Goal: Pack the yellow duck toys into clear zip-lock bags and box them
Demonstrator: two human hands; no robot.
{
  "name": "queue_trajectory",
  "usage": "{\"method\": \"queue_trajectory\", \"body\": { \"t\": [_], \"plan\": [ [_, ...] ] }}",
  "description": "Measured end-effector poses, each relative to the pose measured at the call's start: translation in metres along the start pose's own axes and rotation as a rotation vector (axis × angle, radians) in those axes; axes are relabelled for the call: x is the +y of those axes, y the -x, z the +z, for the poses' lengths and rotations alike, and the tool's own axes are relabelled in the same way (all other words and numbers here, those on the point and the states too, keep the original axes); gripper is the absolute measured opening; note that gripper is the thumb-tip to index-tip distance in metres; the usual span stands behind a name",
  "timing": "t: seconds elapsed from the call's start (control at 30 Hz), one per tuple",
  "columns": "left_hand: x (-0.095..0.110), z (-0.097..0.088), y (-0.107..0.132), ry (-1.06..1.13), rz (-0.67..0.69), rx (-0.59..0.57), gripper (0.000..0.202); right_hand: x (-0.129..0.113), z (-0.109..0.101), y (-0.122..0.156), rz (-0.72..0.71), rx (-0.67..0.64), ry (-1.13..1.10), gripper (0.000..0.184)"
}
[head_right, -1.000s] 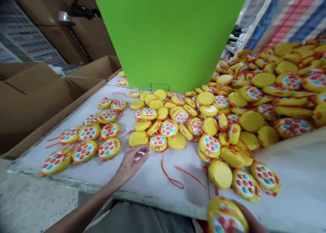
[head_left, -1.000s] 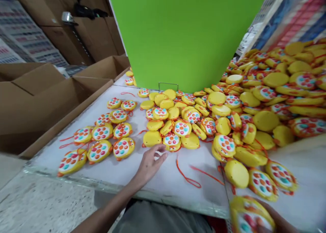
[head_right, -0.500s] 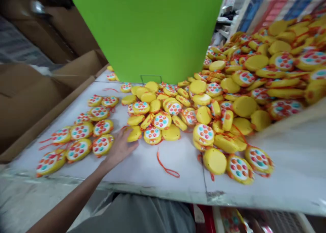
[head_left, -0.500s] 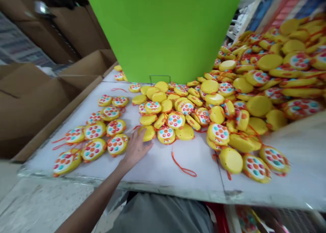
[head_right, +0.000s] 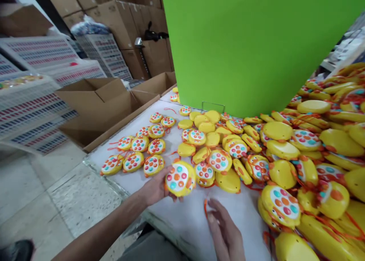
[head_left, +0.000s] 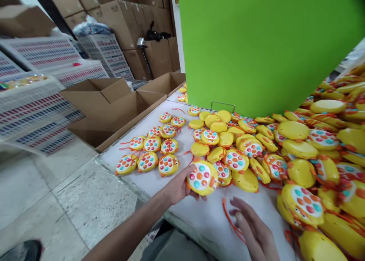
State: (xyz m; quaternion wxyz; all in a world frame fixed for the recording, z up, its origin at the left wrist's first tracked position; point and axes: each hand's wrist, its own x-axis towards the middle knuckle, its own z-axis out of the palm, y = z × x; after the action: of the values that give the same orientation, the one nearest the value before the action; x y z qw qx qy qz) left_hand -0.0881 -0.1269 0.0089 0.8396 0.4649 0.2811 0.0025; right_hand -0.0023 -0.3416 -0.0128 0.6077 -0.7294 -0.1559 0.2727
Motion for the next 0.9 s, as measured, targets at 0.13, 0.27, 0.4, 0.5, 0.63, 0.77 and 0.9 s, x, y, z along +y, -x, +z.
{"method": "queue_trajectory", "body": {
  "t": [0.13, 0.27, 0.4, 0.5, 0.63, 0.77, 0.9],
  "plan": [
    [-0.017, 0.007, 0.0, 0.097, -0.086, -0.004, 0.058, -0.031, 0.032, -0.027, -0.04, -0.097, -0.171, 0.047],
    [-0.026, 0.009, -0.001, 0.028, 0.048, 0.045, 0.045, -0.025, 0.04, -0.032, -0.015, -0.135, -0.216, 0.051],
    [-0.025, 0.01, 0.005, -0.059, 0.121, -0.044, 0.037, -0.011, 0.041, -0.04, 0.017, -0.132, -0.24, 0.051],
    [-0.023, 0.01, 0.009, -0.161, 0.19, -0.115, 0.032, -0.01, 0.041, -0.047, 0.013, -0.211, -0.204, 0.048],
    [-0.024, 0.009, 0.007, -0.046, 0.214, -0.053, 0.034, -0.016, 0.046, -0.047, -0.019, -0.158, -0.214, 0.06],
    [-0.03, 0.01, 0.005, 0.105, 0.199, -0.023, 0.045, -0.017, 0.052, -0.039, -0.006, -0.13, -0.263, 0.072],
    [-0.033, 0.01, 0.008, 0.126, 0.227, -0.031, 0.048, -0.017, 0.054, -0.034, -0.005, -0.137, -0.29, 0.075]
  ]
}}
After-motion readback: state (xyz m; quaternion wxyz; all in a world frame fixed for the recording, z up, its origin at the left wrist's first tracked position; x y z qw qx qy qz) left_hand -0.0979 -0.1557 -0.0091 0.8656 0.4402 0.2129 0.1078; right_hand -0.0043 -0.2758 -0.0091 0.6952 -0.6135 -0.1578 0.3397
